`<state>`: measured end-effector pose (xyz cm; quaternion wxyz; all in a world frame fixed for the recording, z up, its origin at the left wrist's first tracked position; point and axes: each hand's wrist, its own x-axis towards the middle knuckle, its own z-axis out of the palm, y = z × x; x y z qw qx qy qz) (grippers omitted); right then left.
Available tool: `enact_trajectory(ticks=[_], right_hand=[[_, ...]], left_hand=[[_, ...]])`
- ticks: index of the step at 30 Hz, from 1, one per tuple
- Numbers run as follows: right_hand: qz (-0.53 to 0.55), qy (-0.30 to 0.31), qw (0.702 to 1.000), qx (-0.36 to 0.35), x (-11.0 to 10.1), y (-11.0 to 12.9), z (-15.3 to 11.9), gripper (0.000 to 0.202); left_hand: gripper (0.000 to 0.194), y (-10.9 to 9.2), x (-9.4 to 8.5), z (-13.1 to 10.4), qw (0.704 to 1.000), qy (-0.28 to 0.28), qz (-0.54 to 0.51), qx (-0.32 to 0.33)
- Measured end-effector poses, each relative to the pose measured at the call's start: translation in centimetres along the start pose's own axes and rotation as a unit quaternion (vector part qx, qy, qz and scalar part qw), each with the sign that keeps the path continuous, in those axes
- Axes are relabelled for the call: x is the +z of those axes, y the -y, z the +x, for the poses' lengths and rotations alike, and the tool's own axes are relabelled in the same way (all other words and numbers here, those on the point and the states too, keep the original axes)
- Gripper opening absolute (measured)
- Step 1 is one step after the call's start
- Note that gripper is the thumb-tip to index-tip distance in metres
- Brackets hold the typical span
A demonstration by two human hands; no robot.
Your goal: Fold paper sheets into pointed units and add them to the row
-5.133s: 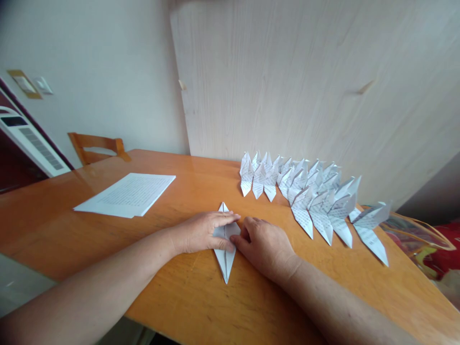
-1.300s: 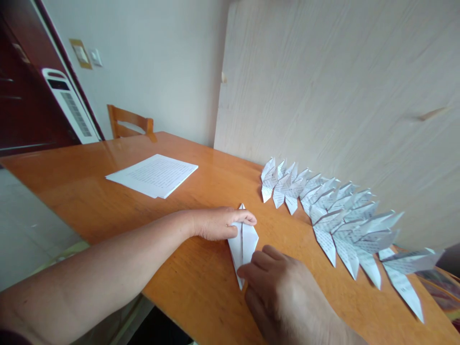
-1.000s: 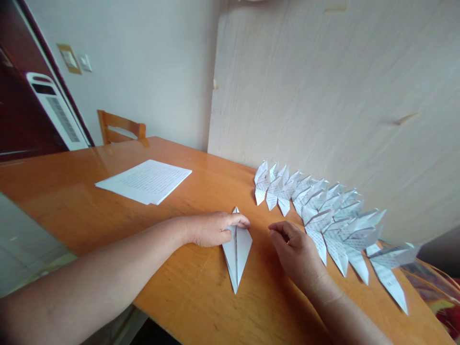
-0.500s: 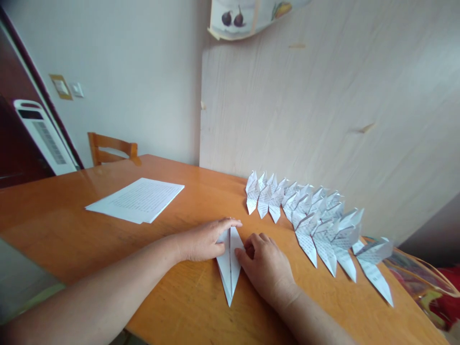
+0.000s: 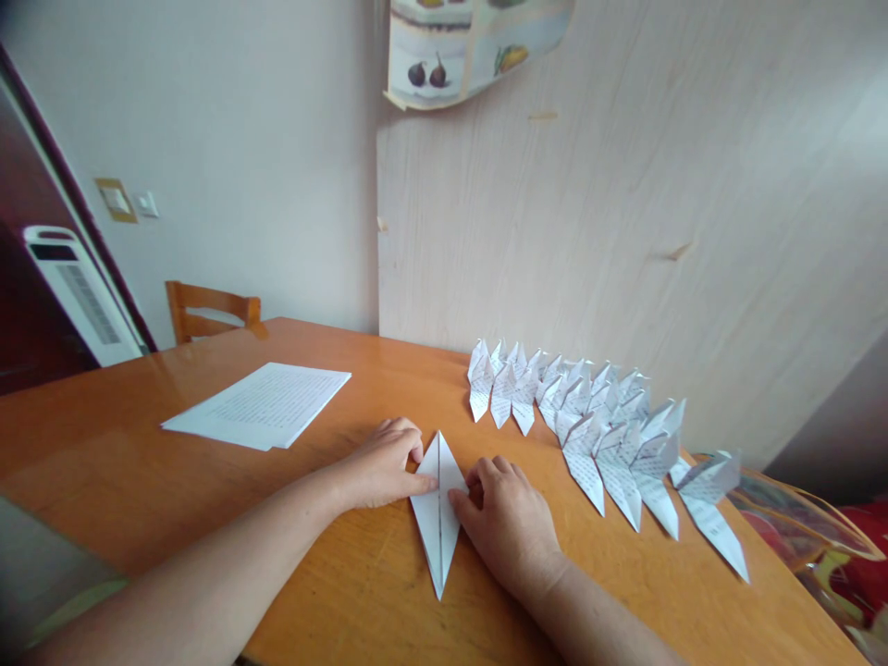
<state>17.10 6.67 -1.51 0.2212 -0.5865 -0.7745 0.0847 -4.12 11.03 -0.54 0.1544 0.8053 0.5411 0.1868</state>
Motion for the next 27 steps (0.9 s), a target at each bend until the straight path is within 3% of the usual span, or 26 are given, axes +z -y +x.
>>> enact_trajectory(ticks=[15,19,22,25,27], right_hand=[[0.055,-0.025,0.998,0.019,0.3,-0.7,0.2,0.009],[0.149,-0.005,0.988,0.042,0.5,-1.2,0.7,0.025],[0.286,0.035,0.954,0.078,-0.1,-1.2,1.0,0.036],[0.442,0.09,0.887,0.101,-1.4,-0.3,1.2,0.034],[0.505,0.1,0.85,0.114,-2.3,0.4,1.3,0.029]], left_hand=[[0.01,-0.9,1.7,0.5,0.97,-0.025,-0.242,-0.02],[0.014,-1.7,1.3,0.3,0.95,-0.017,-0.312,0.004],[0.018,-2.1,0.8,0.2,0.914,-0.011,-0.405,0.012],[0.026,-2.1,0.5,0.5,0.858,-0.016,-0.513,0.006],[0.031,-2.1,0.3,0.9,0.837,-0.025,-0.547,-0.005]])
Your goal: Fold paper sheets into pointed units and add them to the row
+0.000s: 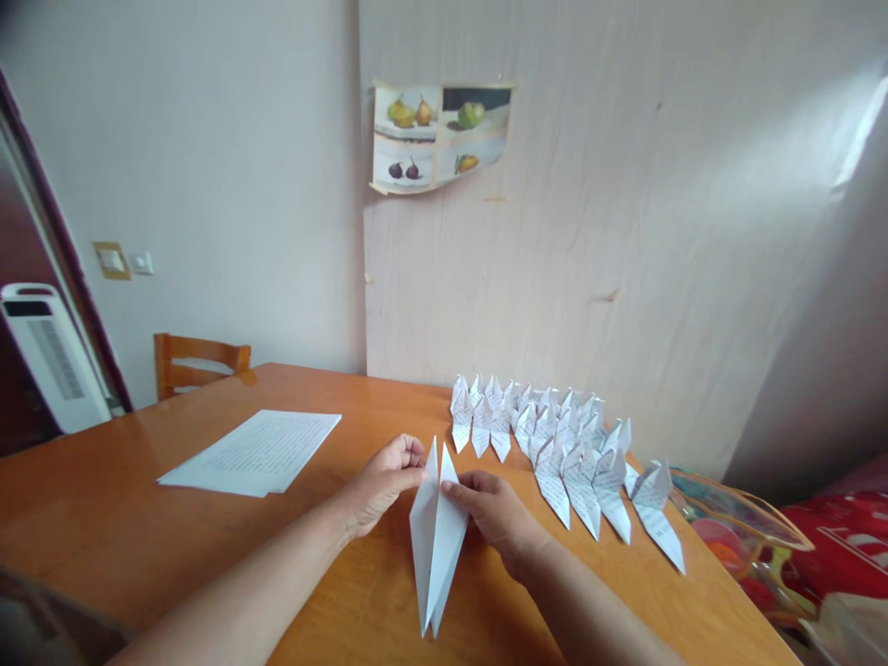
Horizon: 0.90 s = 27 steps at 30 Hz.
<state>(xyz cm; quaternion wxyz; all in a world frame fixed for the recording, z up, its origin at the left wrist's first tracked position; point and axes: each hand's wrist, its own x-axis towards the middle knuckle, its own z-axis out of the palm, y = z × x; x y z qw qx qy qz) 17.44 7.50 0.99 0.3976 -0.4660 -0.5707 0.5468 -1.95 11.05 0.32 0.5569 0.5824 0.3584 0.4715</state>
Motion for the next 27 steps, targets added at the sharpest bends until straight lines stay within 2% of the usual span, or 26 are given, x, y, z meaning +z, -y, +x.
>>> enact_trajectory(ticks=[4,10,14,19,27], right_hand=[[0.061,-0.029,0.998,-0.012,0.3,1.4,0.6,0.025],[0.132,-0.057,0.989,-0.045,-1.1,0.6,2.3,0.032],[0.161,-0.07,0.983,-0.057,-2.1,0.0,2.3,0.032],[0.177,-0.084,0.979,-0.055,-2.6,-0.2,1.9,0.034],[0.193,-0.095,0.975,-0.052,-2.0,-0.3,1.8,0.038]], left_hand=[[0.038,-1.0,0.5,0.7,0.999,-0.015,-0.03,-0.008],[0.036,-2.4,2.1,1.2,0.995,0.001,-0.078,-0.064],[0.041,-1.8,3.7,1.3,0.992,0.02,-0.089,-0.09],[0.047,-0.4,5.3,1.3,0.99,0.024,-0.111,-0.082],[0.045,0.3,5.0,1.2,0.987,0.039,-0.127,-0.094]])
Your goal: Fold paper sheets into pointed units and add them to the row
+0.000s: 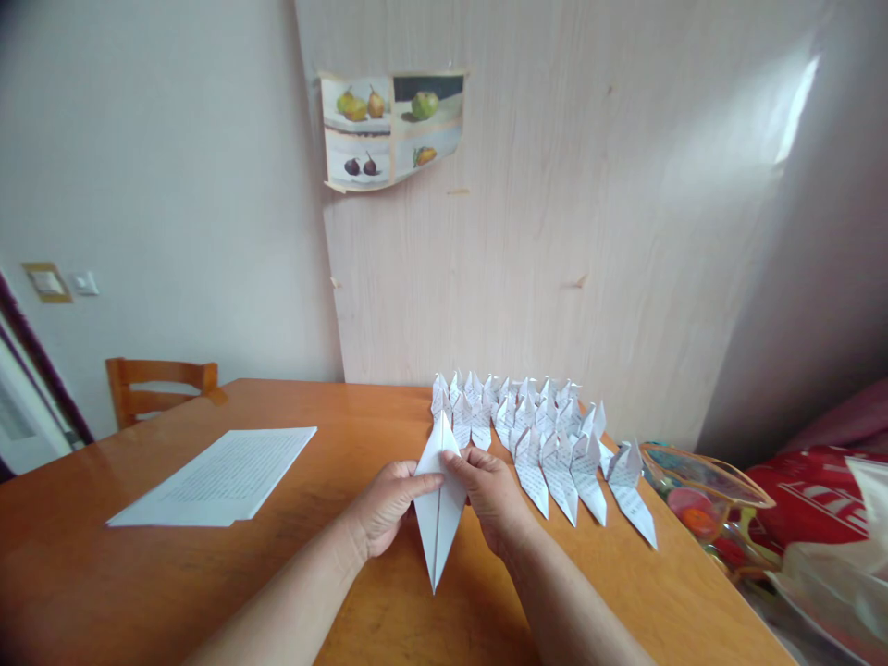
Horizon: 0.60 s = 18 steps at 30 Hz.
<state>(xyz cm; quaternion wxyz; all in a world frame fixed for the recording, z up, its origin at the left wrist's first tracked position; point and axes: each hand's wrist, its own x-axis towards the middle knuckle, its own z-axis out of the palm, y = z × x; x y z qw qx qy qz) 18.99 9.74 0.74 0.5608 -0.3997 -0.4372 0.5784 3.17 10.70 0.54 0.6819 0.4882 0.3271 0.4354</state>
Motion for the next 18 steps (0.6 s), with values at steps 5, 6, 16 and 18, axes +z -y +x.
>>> enact_trajectory(ticks=[5,6,16,18], right_hand=[[-0.002,-0.036,0.999,0.011,-0.2,-0.7,0.0,0.049],[-0.008,-0.04,0.999,0.021,-0.2,-0.8,-0.1,0.052],[-0.122,-0.001,0.992,-0.04,0.9,-0.2,-0.9,0.05],[-0.114,0.002,0.993,-0.042,0.9,-0.2,-0.9,0.049]], left_hand=[[0.043,-0.2,-0.5,0.0,1.0,-0.011,-0.009,0.022],[0.044,-0.2,-0.6,0.0,0.999,-0.015,-0.012,0.025],[0.04,-0.3,-1.3,0.1,0.998,-0.055,-0.014,0.017],[0.041,-0.4,-1.2,0.1,0.999,-0.049,-0.014,0.018]])
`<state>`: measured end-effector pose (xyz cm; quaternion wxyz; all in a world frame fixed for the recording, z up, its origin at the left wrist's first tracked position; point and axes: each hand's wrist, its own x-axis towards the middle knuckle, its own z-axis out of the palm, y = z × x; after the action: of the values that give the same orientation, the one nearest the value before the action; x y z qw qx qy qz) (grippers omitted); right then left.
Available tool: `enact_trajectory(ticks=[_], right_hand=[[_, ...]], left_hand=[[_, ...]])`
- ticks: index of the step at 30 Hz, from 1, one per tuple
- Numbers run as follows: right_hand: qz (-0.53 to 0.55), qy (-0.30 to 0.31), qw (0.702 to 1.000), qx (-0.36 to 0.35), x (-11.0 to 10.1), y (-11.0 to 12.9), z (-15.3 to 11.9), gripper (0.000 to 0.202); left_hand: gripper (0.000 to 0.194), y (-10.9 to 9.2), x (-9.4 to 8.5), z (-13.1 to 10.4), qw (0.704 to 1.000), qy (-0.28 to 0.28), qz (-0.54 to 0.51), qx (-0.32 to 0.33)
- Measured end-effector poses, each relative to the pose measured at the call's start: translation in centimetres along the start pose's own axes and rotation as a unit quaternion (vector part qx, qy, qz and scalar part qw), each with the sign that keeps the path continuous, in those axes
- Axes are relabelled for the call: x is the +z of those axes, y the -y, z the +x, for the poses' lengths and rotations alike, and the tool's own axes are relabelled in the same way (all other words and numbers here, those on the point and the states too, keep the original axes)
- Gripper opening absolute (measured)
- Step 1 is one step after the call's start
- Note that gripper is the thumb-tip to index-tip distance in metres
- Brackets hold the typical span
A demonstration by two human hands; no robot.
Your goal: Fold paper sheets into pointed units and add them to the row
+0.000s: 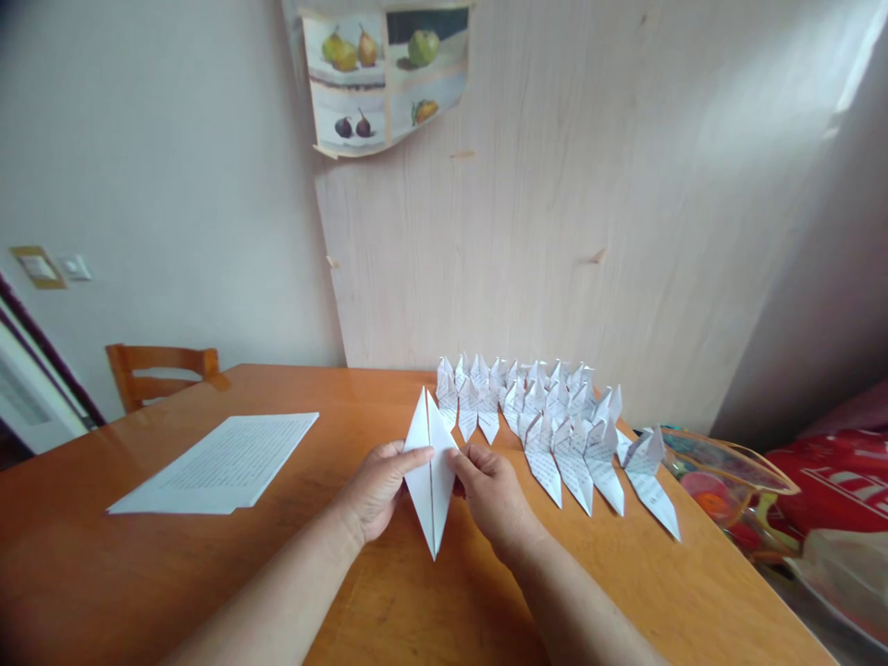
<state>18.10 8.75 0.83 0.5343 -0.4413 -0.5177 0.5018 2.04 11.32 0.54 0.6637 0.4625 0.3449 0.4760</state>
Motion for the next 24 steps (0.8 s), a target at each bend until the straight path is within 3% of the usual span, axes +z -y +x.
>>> enact_trajectory(ticks=[6,11,17,24], right_hand=[[0.031,-0.016,0.999,0.031,-0.1,-0.6,-0.1,0.047],[0.078,0.028,0.991,0.102,0.4,-1.1,-0.4,0.036],[0.138,0.07,0.982,0.107,0.8,-1.2,-0.5,0.029],[0.118,0.05,0.984,0.121,1.1,-1.1,-0.7,0.028]], left_hand=[[0.042,-0.2,0.2,0.0,1.0,-0.016,0.002,0.002],[0.039,-0.2,0.3,-0.1,0.999,-0.042,-0.012,-0.001],[0.035,0.1,0.4,0.1,0.998,-0.059,-0.006,0.005],[0.037,0.0,0.5,0.2,0.997,-0.08,-0.005,0.015]])
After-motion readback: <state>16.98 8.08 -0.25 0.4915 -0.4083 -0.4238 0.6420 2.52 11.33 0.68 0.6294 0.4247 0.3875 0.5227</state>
